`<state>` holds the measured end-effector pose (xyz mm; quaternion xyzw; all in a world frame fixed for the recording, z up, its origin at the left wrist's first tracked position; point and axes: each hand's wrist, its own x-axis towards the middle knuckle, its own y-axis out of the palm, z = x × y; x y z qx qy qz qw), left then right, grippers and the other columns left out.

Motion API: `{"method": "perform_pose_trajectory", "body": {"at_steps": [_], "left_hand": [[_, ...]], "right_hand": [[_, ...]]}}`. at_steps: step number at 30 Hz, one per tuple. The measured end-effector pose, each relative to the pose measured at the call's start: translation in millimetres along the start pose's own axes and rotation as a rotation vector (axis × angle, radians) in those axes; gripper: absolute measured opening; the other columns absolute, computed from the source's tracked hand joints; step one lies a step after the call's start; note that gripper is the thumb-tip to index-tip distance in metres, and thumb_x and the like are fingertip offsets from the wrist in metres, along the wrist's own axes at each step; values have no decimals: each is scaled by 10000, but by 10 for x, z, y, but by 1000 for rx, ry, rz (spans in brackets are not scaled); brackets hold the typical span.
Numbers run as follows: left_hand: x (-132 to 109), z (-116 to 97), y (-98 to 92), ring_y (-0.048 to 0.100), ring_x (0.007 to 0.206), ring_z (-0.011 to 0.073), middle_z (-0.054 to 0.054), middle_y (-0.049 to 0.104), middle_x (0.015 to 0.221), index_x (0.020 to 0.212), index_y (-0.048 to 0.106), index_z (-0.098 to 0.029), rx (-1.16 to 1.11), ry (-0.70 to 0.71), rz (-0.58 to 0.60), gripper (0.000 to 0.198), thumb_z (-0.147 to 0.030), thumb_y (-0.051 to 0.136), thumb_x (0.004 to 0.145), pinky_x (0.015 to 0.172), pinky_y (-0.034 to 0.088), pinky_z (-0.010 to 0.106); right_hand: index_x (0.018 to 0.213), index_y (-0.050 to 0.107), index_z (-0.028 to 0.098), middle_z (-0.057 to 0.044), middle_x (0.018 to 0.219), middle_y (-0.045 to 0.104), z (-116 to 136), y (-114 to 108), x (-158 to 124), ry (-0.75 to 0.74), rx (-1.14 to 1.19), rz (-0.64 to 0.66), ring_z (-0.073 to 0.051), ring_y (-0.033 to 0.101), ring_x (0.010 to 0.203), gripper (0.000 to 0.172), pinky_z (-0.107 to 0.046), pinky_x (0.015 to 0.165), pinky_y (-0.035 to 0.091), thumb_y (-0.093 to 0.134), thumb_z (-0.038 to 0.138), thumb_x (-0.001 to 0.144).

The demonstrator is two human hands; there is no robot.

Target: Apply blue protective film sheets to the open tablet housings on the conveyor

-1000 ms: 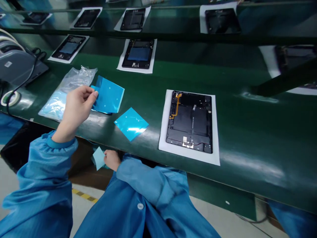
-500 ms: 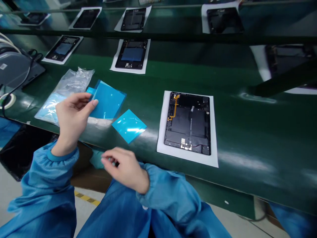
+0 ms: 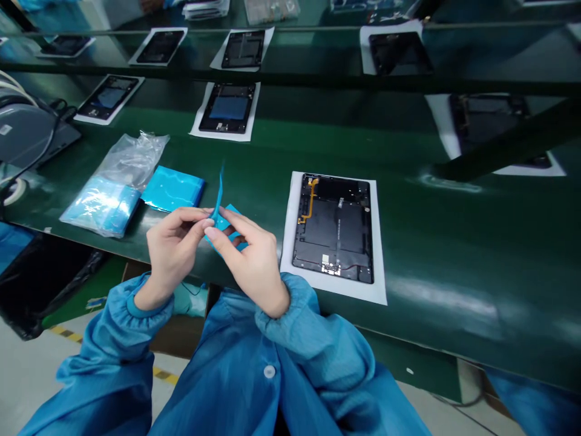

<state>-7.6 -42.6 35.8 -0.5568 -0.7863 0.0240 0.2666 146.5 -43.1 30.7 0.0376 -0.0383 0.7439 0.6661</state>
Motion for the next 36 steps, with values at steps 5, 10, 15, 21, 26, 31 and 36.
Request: {"method": "perform_pose_trajectory", "body": {"at_steps": [5,10,15,21,26,31,36], "left_hand": [[60,72,50,702,712,145,13,779,806,834,791,-226,-21,-69,44,223,-437,861,835,638,585,267],[47,92,102,670,664,127,9,749,775,857,761,-206,13,-64,-4,291,-484,846,855,592,539,250],[192,122,-99,687,680,128,17,757,813,915,758,-176,235,135,-322,230,-396,826,915,640,544,267],[265,350,-176,774,930,211,55,818,981,956,774,-215,524,441,-208,97,-308,750,968,878,571,345],[139,432,204,779,906,254,57,827,1004,1014,777,-252,631,290,518,185,-425,735,962,806,562,346],[280,150,567,770,1027,262,78,816,1132,1166,756,-225,525,172,725,355,-512,725,959,889,573,360],[400,-128,1027,725,827,179,49,789,1035,1218,734,-226,56,-80,846,424,-527,767,921,699,565,296]], "right_hand": [[1238,826,221,-51,1137,835,-83,-44,46,8,-13,-88,-183,743,864,381,-314,778,627,786,444,931],[1122,855,279,-31,1140,840,-192,-85,81,-27,-98,-141,-225,788,973,247,-379,920,644,718,424,978],[1050,847,236,-36,1015,838,-240,-358,113,-89,-214,-303,-216,788,904,228,-375,862,653,679,383,1010],[989,847,273,-43,965,834,8,-1207,28,-445,-708,-442,-223,799,900,177,-392,855,655,689,351,1010],[981,868,284,-45,846,827,6,-1832,33,-506,-790,-552,-204,786,744,102,-380,686,621,808,353,936],[840,851,215,-53,691,766,-254,-2251,171,-136,-342,-504,-156,691,563,372,-371,563,534,926,565,741],[787,819,236,-25,646,734,-316,-2372,228,-2,-229,-373,-128,658,516,491,-355,540,502,935,684,625]]}}
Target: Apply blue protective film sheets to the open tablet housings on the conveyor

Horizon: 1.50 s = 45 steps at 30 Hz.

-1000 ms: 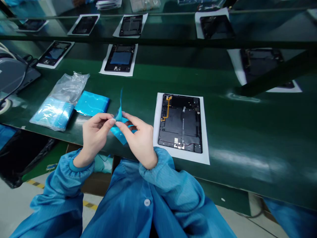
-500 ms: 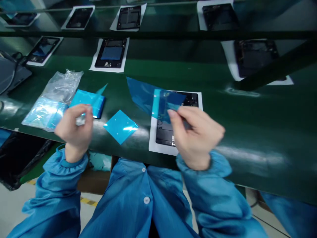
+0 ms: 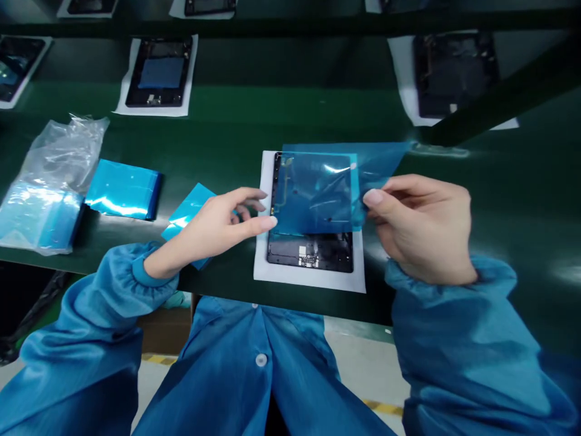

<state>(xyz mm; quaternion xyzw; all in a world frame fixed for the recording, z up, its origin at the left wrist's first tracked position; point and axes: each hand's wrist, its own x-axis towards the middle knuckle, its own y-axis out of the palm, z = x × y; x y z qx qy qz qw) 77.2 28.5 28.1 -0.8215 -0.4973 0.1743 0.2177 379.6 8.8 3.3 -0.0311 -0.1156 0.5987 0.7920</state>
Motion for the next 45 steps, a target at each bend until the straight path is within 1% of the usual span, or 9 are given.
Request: {"method": "perform_pose_trajectory", "body": {"at_steps": [3,6,12,15,18,21,24,34,45], "left_hand": [[163,-67,129,670,761,161,20,725,876,1034,739,-229,-141,37,-93,316,-506,805,898,658,546,292],[223,-90,200,630,695,137,-8,668,794,875,674,-228,-121,73,-224,240,-431,790,929,621,528,286],[231,-94,268,601,634,87,-46,630,739,855,644,-214,58,238,-296,186,-308,753,972,577,491,225],[219,91,216,620,650,72,-38,689,838,1035,665,-201,61,196,-235,121,-287,737,991,582,501,196],[153,400,94,643,690,77,9,750,992,1192,666,-178,183,213,-161,231,-247,748,987,634,534,206],[72,649,6,707,818,126,32,776,975,1057,727,-171,331,480,26,73,-223,677,1042,745,574,244],[29,742,-2,731,941,173,53,790,1007,1029,748,-162,376,728,159,173,-232,602,1088,838,596,299],[26,683,-10,690,899,182,89,745,1022,1018,746,-156,302,683,237,154,-258,642,1066,785,593,327],[29,648,-22,666,870,158,49,730,989,1006,711,-181,303,650,253,156,-291,629,1081,810,551,295]], "right_hand": [[794,815,239,-29,675,747,24,16,-26,-5,-19,32,-125,675,543,447,-340,552,527,937,648,660],[839,822,231,-37,723,766,38,23,-59,-34,-33,43,-135,695,572,390,-359,572,546,920,594,735],[791,778,226,1,679,738,112,23,-125,-37,-205,47,-150,712,563,223,-306,541,578,920,397,808],[775,774,219,13,648,729,78,85,-135,32,-184,56,-145,699,549,163,-279,540,586,920,291,785],[725,767,200,6,581,696,-35,173,-123,259,-64,40,-117,634,484,253,-233,480,541,979,331,678],[684,761,183,-3,541,670,-140,211,-116,488,4,68,-97,588,453,386,-200,444,506,1044,399,533],[687,772,179,-5,533,661,-176,191,-137,571,-16,100,-91,589,461,425,-180,453,504,1053,444,510],[750,764,212,4,572,684,-145,72,-187,564,-258,209,-122,610,473,465,-225,476,523,979,606,629],[719,763,235,0,570,703,-90,65,-189,494,-453,243,-133,634,466,431,-245,478,509,908,641,701]]}}
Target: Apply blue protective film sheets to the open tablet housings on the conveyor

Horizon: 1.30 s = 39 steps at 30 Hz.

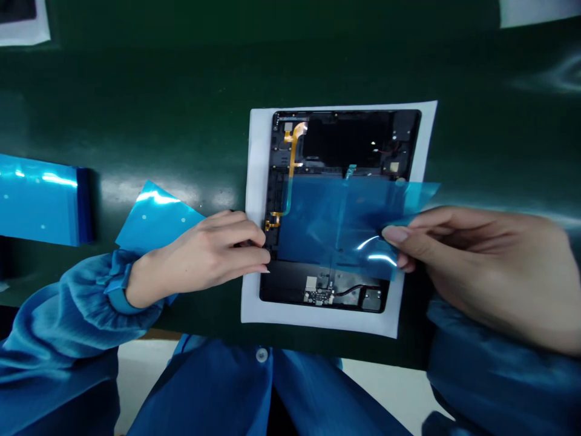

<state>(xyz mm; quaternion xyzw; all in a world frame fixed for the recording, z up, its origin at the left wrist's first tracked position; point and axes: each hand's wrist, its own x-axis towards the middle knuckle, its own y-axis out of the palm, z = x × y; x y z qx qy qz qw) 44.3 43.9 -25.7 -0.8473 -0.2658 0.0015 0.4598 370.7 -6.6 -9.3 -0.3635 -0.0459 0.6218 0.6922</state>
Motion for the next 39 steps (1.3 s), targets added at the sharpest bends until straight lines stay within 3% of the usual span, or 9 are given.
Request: {"method": "perform_pose_trajectory", "body": {"at_steps": [9,16,39], "left_hand": [[2,-3,3,656,877,176,76,728,999,1023,721,-156,-20,1,14,132,-263,653,1063,803,537,316],[-7,2,6,652,872,169,72,732,1000,1024,728,-164,-17,-4,20,148,-272,640,1073,802,541,317],[-22,-1,14,640,862,154,44,715,996,1018,701,-187,13,-8,17,132,-284,633,1076,825,523,286]], "right_hand": [[735,770,248,12,579,709,-19,-8,7,-11,-5,-13,-129,639,474,314,-239,484,516,903,532,728],[712,760,235,-9,565,704,12,2,2,6,-6,14,-149,641,478,421,-268,501,543,907,629,709],[689,780,226,-31,547,692,25,12,61,38,11,44,-160,605,452,432,-284,474,529,914,636,667]]}}
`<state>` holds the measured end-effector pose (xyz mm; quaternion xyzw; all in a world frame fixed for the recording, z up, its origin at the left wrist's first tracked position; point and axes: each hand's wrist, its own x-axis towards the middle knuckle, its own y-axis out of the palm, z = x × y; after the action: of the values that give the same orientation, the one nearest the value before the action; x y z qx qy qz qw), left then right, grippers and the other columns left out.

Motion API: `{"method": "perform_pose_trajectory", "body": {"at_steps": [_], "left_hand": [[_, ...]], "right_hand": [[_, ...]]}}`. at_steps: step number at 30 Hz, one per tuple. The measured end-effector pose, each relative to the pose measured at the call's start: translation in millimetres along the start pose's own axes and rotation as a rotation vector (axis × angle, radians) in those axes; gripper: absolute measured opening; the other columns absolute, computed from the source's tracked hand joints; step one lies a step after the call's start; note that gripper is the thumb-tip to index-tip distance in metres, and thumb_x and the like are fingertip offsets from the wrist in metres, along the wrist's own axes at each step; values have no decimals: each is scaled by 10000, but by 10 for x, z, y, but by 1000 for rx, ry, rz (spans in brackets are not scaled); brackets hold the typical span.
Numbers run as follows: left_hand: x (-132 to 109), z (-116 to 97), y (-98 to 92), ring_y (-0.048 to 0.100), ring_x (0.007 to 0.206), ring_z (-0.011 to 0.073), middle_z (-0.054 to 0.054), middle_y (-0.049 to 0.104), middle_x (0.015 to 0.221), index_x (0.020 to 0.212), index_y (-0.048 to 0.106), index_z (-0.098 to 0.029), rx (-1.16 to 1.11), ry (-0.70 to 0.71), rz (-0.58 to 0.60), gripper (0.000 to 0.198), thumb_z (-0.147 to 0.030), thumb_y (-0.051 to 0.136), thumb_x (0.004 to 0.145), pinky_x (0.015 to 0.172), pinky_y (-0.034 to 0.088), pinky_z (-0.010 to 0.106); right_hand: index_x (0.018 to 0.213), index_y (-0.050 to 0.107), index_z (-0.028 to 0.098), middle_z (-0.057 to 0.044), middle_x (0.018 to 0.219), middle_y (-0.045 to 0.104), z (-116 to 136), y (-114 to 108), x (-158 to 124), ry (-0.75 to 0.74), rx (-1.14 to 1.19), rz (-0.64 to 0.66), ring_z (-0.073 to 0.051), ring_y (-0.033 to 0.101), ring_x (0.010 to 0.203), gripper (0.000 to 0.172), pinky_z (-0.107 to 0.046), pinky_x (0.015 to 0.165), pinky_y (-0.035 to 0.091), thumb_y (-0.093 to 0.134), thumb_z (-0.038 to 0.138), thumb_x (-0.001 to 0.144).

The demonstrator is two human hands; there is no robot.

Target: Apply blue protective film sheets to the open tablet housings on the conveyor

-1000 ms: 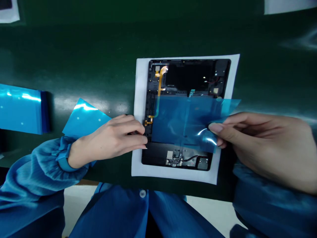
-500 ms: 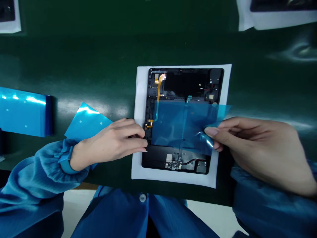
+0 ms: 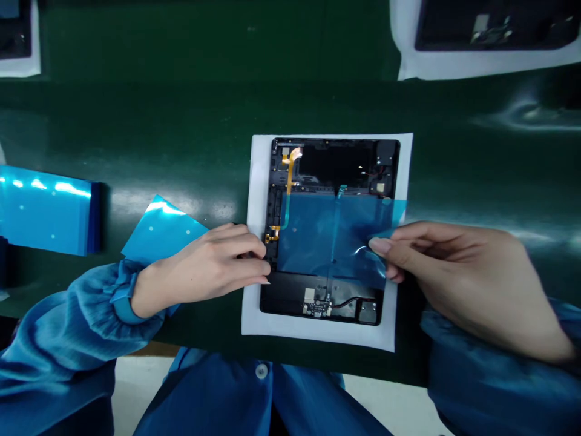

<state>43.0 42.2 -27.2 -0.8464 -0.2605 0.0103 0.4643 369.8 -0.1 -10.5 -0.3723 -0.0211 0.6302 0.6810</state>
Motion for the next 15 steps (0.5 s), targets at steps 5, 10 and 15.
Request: {"method": "perform_pose_trajectory", "body": {"at_steps": [5,10,15], "left_hand": [[3,-3,8,658,881,164,55,712,1013,1028,709,-169,-11,7,2,95,-249,664,1055,832,523,301],[-19,0,13,682,930,175,61,722,1040,1052,694,-176,-8,4,2,104,-260,637,1073,838,537,308],[-24,3,10,686,933,183,73,721,1037,1057,689,-161,-22,10,-14,102,-245,633,1072,826,547,314]], "right_hand": [[699,786,217,-43,550,699,12,-13,24,26,-4,20,-171,620,453,444,-290,469,533,904,643,658],[689,788,215,-49,547,700,4,-11,35,33,-6,25,-172,620,455,459,-295,480,542,902,657,642],[727,799,203,-52,564,713,13,-9,29,22,11,40,-171,634,469,473,-283,484,524,907,657,651]]}}
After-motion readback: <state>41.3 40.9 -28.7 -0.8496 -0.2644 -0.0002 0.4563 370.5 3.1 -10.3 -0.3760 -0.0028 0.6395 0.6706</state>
